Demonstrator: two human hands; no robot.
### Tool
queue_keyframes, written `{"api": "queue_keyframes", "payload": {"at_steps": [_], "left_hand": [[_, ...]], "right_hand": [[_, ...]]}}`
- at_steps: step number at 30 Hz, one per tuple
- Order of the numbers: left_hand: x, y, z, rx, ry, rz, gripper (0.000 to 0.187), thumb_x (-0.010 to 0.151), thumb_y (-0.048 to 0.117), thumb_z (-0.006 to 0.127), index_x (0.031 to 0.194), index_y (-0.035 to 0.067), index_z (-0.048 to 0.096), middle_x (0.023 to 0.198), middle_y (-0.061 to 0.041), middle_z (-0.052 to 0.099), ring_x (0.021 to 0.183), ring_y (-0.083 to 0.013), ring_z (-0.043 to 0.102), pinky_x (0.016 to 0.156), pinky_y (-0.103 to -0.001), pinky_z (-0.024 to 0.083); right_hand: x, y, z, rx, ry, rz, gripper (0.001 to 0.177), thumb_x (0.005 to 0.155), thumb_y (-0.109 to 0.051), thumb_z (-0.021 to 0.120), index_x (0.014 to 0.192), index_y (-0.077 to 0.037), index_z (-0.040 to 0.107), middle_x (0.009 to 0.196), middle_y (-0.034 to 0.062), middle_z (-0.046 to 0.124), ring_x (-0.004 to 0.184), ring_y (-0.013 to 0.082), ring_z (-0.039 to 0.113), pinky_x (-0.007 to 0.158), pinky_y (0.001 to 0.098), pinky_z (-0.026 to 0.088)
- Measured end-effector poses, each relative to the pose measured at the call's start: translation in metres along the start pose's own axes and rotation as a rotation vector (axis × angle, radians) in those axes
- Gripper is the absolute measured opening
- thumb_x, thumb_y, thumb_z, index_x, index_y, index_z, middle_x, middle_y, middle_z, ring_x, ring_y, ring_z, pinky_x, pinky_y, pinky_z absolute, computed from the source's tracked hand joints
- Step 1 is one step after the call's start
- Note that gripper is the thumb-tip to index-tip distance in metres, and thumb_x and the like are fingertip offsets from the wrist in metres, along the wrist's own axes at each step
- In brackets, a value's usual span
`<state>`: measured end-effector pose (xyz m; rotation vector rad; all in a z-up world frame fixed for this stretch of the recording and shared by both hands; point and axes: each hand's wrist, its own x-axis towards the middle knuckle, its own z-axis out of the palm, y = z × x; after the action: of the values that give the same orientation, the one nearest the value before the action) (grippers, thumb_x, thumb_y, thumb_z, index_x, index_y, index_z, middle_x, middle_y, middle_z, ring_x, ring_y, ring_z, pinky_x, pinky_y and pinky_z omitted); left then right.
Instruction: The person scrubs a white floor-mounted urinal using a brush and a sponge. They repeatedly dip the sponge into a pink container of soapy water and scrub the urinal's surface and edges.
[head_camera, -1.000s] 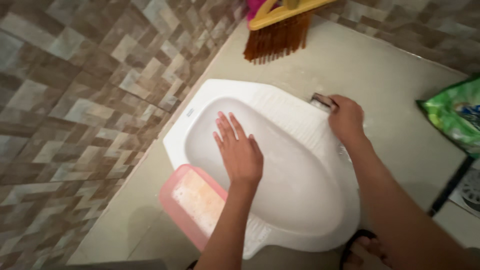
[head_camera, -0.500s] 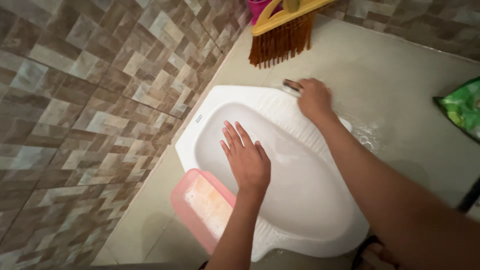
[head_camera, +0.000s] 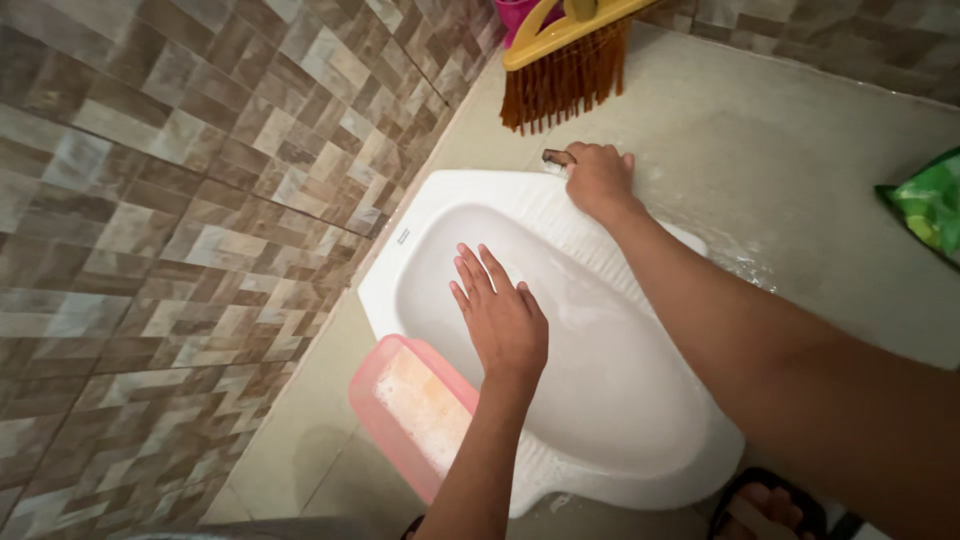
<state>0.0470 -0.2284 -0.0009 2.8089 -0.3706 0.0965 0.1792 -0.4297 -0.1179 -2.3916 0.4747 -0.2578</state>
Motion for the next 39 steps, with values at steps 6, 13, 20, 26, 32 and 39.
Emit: {"api": "queue_keyframes", "payload": {"at_steps": [6, 13, 20, 26, 32, 39], "left_hand": [[0.006, 0.001, -0.006, -0.010, -0.016, -0.009, 0.070, 0.097, 0.015, 0.054, 0.154, -0.011, 0.024, 0.165, -0.032, 0.013, 0.154, -0.0433, 0.016, 0.123, -0.056, 0.011], [0.005, 0.001, -0.004, -0.032, -0.008, -0.009, 0.069, 0.097, 0.014, 0.053, 0.154, -0.010, 0.023, 0.165, -0.032, 0.014, 0.154, -0.0433, 0.016, 0.123, -0.055, 0.011], [-0.004, 0.001, -0.007, -0.035, 0.013, 0.003, 0.070, 0.096, 0.013, 0.054, 0.154, -0.011, 0.024, 0.165, -0.032, 0.015, 0.154, -0.0440, 0.017, 0.123, -0.056, 0.012], [0.002, -0.002, -0.011, -0.036, 0.027, -0.020, 0.070, 0.096, 0.014, 0.055, 0.154, -0.010, 0.024, 0.165, -0.032, 0.015, 0.154, -0.0440, 0.017, 0.124, -0.055, 0.013], [0.005, -0.008, -0.013, -0.050, 0.022, 0.023, 0.069, 0.098, 0.013, 0.053, 0.155, -0.011, 0.023, 0.165, -0.033, 0.015, 0.154, -0.0439, 0.018, 0.123, -0.055, 0.013], [0.003, -0.007, -0.015, -0.040, 0.026, 0.014, 0.071, 0.096, 0.014, 0.055, 0.154, -0.011, 0.024, 0.164, -0.032, 0.016, 0.153, -0.0441, 0.018, 0.122, -0.056, 0.013]], "right_hand": [[-0.075, 0.044, -0.056, 0.123, 0.050, 0.269, 0.022, 0.104, -0.016, 0.059, 0.118, -0.021, 0.076, 0.105, 0.0077, 0.074, 0.097, 0.0293, 0.067, 0.094, 0.0509, 0.044], [-0.076, 0.038, -0.067, -0.016, 0.094, 0.227, 0.024, 0.097, -0.014, 0.064, 0.115, -0.022, 0.077, 0.103, 0.0082, 0.076, 0.097, 0.0313, 0.067, 0.095, 0.0546, 0.037], [-0.036, 0.017, -0.033, 0.050, 0.017, 0.146, 0.018, 0.101, -0.017, 0.064, 0.111, -0.019, 0.078, 0.105, 0.0096, 0.075, 0.101, 0.0335, 0.066, 0.095, 0.0520, 0.043], [-0.110, 0.081, -0.088, -0.051, 0.105, 0.321, 0.021, 0.098, -0.020, 0.066, 0.115, -0.021, 0.078, 0.104, 0.0082, 0.076, 0.100, 0.0308, 0.066, 0.096, 0.0547, 0.034], [-0.071, 0.057, -0.062, 0.010, 0.030, 0.202, 0.022, 0.100, -0.023, 0.065, 0.117, -0.025, 0.077, 0.109, 0.0061, 0.075, 0.101, 0.0303, 0.067, 0.095, 0.0521, 0.036], [-0.003, 0.014, -0.007, 0.082, -0.045, 0.014, 0.022, 0.099, -0.017, 0.062, 0.115, -0.021, 0.077, 0.108, 0.0101, 0.073, 0.104, 0.0329, 0.063, 0.096, 0.0508, 0.039]]}}
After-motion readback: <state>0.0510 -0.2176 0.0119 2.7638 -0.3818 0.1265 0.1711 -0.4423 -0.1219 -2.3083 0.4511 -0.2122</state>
